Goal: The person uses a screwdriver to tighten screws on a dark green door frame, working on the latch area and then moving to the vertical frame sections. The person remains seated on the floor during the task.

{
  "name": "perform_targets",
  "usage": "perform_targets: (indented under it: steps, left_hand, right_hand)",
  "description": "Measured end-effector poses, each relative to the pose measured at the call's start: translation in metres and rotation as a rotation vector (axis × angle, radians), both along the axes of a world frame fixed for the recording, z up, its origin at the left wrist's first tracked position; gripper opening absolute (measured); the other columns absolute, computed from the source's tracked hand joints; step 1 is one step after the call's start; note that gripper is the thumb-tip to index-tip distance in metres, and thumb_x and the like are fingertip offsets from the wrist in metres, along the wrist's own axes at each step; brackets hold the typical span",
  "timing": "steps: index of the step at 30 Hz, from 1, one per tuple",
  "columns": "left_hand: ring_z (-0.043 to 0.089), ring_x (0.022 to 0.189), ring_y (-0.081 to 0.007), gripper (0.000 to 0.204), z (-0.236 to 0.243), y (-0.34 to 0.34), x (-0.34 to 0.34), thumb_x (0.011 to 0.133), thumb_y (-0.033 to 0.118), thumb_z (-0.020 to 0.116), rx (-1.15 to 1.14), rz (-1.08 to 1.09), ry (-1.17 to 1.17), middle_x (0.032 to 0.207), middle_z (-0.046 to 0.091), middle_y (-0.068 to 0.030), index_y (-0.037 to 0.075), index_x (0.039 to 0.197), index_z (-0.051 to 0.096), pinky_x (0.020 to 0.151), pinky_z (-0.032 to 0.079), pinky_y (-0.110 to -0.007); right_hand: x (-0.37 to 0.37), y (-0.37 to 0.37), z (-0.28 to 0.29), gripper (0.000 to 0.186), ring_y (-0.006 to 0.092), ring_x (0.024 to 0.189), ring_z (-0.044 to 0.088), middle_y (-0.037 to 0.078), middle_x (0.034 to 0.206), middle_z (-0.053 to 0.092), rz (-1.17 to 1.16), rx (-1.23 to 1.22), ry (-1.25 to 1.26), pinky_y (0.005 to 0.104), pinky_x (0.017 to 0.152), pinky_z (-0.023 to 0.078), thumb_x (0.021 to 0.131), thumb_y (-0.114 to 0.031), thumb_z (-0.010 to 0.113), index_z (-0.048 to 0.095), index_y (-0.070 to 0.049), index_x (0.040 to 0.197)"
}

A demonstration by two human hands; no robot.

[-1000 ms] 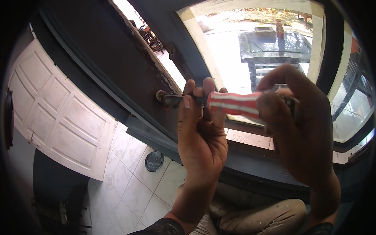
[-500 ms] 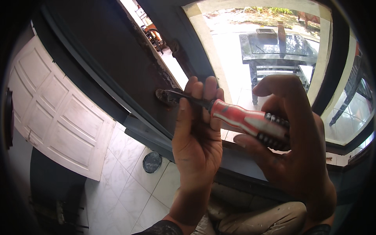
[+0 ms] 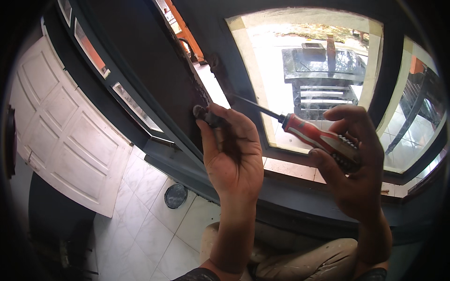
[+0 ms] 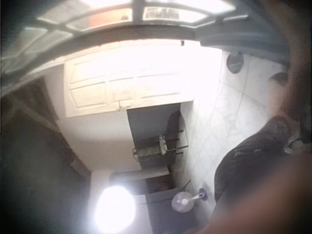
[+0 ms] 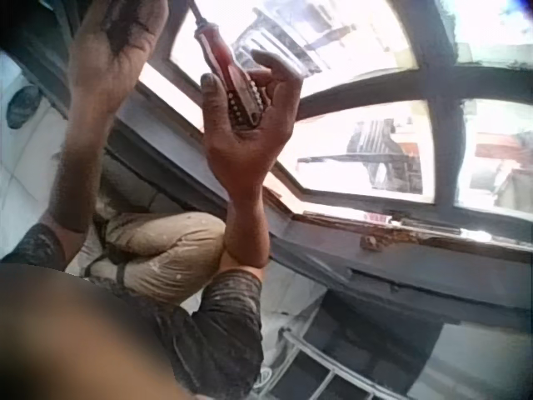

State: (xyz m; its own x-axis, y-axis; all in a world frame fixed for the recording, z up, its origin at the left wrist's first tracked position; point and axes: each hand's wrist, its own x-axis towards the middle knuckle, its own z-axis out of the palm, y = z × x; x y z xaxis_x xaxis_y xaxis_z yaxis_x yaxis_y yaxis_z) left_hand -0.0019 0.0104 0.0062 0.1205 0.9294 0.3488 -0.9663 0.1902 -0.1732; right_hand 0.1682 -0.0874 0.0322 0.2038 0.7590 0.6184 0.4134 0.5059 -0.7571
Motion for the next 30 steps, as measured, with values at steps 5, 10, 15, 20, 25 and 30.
perform_targets:
  steps: [5, 10, 15, 20, 25, 30]
  left_hand:
    - [0.068, 0.112, -0.0176, 0.027, -0.002, 0.002, 0.005, 0.101, 0.021, 0.068, 0.069, 0.019, -0.02, 0.115, 0.072, -0.0088, 0.002, 0.121, 0.065, 0.109, 0.054, -0.036]
    - [0.069, 0.109, -0.0156, 0.027, -0.004, 0.003, -0.001, 0.102, 0.022, 0.067, 0.029, 0.169, 0.134, 0.113, 0.071, -0.0063, 0.002, 0.12, 0.063, 0.109, 0.055, -0.034]
    - [0.071, 0.106, -0.0144, 0.027, -0.006, 0.004, -0.005, 0.104, 0.025, 0.063, 0.028, 0.149, 0.168, 0.11, 0.07, -0.0055, 0.004, 0.121, 0.062, 0.109, 0.056, -0.033]
    - [0.071, 0.107, -0.0144, 0.026, -0.006, -0.001, -0.005, 0.105, 0.025, 0.062, 0.004, 0.123, 0.154, 0.111, 0.07, -0.0064, 0.005, 0.122, 0.062, 0.11, 0.055, -0.034]
    - [0.071, 0.109, -0.0162, 0.029, -0.025, -0.04, 0.036, 0.103, 0.026, 0.066, 0.042, -0.066, 0.363, 0.109, 0.071, -0.0049, 0.008, 0.126, 0.063, 0.111, 0.054, -0.035]
    - [0.069, 0.116, -0.0128, 0.025, -0.008, -0.025, 0.031, 0.106, 0.024, 0.061, 0.14, 0.073, 0.2, 0.123, 0.071, -0.0016, 0.013, 0.128, 0.064, 0.111, 0.053, -0.036]
  right_hand:
    - [0.002, 0.002, 0.0, 0.044, 0.0099, 0.088, 0.061, 0.007, 0.098, 0.059, 0.023, 0.011, -0.051, 0.0226, 0.073, 0.053, 0.089, -0.01, 0.077, 0.054, -0.005, 0.127]
    - [0.002, 0.001, 0.002, 0.04, 0.0112, 0.086, 0.062, 0.008, 0.097, 0.06, 0.028, -0.044, 0.023, 0.0237, 0.074, 0.053, 0.092, -0.012, 0.075, 0.054, -0.005, 0.125]
    - [0.016, 0.01, -0.012, 0.04, 0.0059, 0.074, 0.058, 0.006, 0.099, 0.059, -0.058, 0.1, -0.128, 0.0196, 0.059, 0.05, 0.094, -0.015, 0.072, 0.052, -0.008, 0.128]
    - [0.011, 0.005, -0.008, 0.04, 0.0082, 0.082, 0.059, 0.006, 0.1, 0.06, -0.042, 0.05, -0.099, 0.0233, 0.068, 0.051, 0.093, -0.013, 0.073, 0.053, -0.008, 0.127]
    - [0.013, 0.01, -0.011, 0.039, 0.0089, 0.085, 0.06, 0.008, 0.1, 0.061, -0.033, 0.075, -0.092, 0.0225, 0.069, 0.051, 0.093, -0.012, 0.074, 0.054, -0.007, 0.126]
    - [0.02, -0.005, 0.004, 0.044, 0.004, 0.07, 0.058, 0.003, 0.091, 0.062, -0.081, 0.024, 0.092, 0.0166, 0.057, 0.044, 0.095, -0.017, 0.073, 0.051, -0.007, 0.132]
